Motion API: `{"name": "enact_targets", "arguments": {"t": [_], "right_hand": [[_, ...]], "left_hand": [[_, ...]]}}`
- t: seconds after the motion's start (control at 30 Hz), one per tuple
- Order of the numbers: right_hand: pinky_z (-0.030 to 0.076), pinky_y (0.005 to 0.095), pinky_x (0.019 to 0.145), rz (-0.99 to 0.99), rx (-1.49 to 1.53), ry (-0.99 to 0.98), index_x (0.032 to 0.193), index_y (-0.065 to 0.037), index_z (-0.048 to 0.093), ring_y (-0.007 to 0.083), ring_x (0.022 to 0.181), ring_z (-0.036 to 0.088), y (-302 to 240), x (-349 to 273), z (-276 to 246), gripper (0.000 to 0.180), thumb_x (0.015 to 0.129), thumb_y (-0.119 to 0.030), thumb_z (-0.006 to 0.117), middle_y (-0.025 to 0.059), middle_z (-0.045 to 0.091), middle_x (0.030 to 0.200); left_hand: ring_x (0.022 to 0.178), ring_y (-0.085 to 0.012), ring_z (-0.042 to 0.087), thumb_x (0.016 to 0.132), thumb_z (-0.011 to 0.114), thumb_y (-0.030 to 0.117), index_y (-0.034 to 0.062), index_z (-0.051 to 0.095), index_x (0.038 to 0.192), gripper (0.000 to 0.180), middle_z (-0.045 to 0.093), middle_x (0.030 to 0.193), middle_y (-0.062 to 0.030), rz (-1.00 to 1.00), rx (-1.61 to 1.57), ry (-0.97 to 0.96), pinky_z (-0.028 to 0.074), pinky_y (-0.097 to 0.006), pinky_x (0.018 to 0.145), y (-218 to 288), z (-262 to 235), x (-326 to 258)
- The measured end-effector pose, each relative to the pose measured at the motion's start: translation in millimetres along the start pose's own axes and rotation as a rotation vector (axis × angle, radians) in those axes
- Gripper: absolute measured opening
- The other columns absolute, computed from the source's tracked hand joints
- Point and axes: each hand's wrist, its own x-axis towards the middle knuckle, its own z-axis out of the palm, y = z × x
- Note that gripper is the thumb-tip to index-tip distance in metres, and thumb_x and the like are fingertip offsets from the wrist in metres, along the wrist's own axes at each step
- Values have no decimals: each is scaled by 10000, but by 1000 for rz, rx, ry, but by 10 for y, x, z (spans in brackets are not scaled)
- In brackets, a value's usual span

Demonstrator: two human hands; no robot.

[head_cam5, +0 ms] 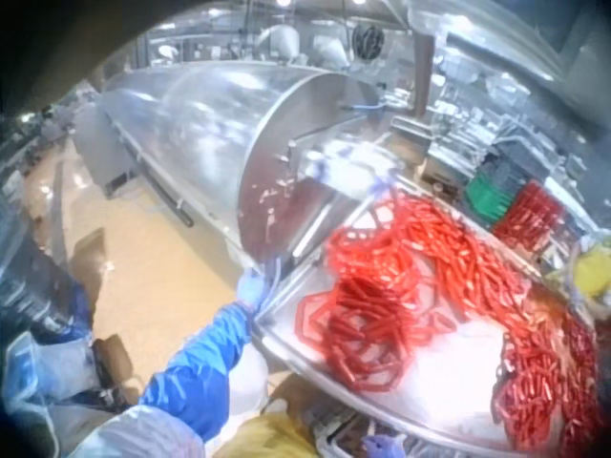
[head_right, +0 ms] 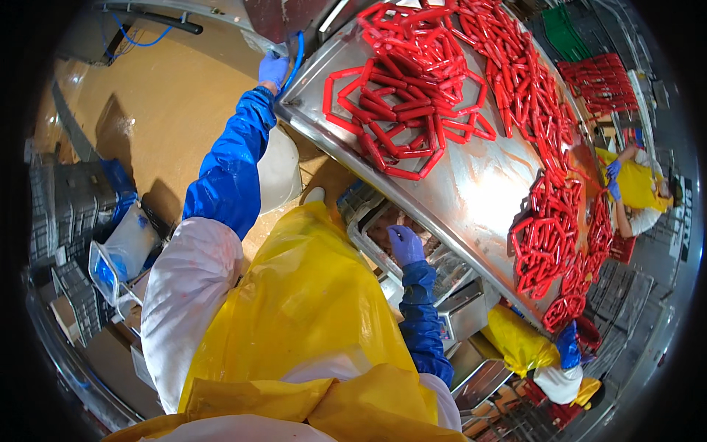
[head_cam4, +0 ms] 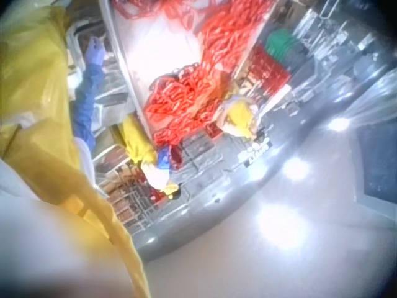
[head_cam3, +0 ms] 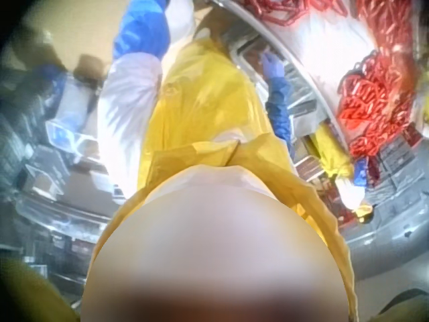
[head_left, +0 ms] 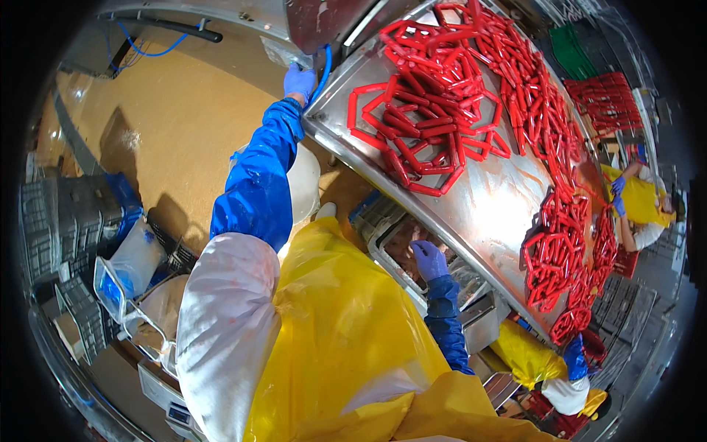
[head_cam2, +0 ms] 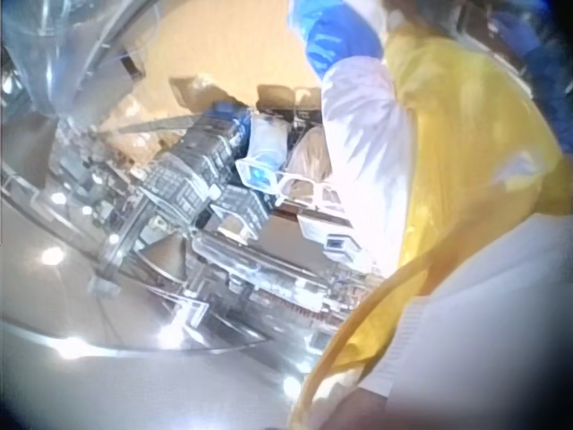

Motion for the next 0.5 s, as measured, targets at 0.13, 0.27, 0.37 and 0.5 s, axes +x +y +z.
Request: {"name": "enact_targets", "arguments": {"t": [0.13, 0.27, 0.37, 0.5], "right_hand": [[508, 395, 902, 78, -56, -50, 1097, -61, 707, 334, 1043, 656, 134, -205, 168, 331, 946, -337, 603, 189, 694, 1075], [513, 451, 863, -51, -83, -183, 1046, -50, 698, 380, 989, 650, 173, -281, 253, 342, 945, -345, 558, 191, 693, 1034], [511, 494, 841, -60, -186, -199, 988, -59, 699, 412, 960, 641, 121, -324, 256, 351, 932, -363, 535, 201, 688, 1011], [517, 501, 844, 11, -201, -184, 986, -73, 711, 407, 932, 649, 222, -314, 197, 365, 896, -400, 575, 198, 690, 969]], "left_hand": [[898, -304, 673, 829, 698, 302, -69, 592, 1159, 508, 698, 946, -186, -68, -257, -271, 528, -407, 807, 268, -308, -93], [834, -144, 560, 941, 623, 249, -6, 645, 1115, 310, 648, 930, -59, 348, -82, -335, 478, -307, 759, 615, -838, -594], [819, -107, 523, 996, 590, 145, 1, 640, 1074, 171, 595, 884, -14, 251, -526, -352, 472, -283, 776, 742, -692, -1728], [888, -109, 567, 946, 643, 113, 40, 638, 1062, 137, 614, 944, -32, 595, -318, -858, 484, -287, 852, 610, -20, -3230]]}}
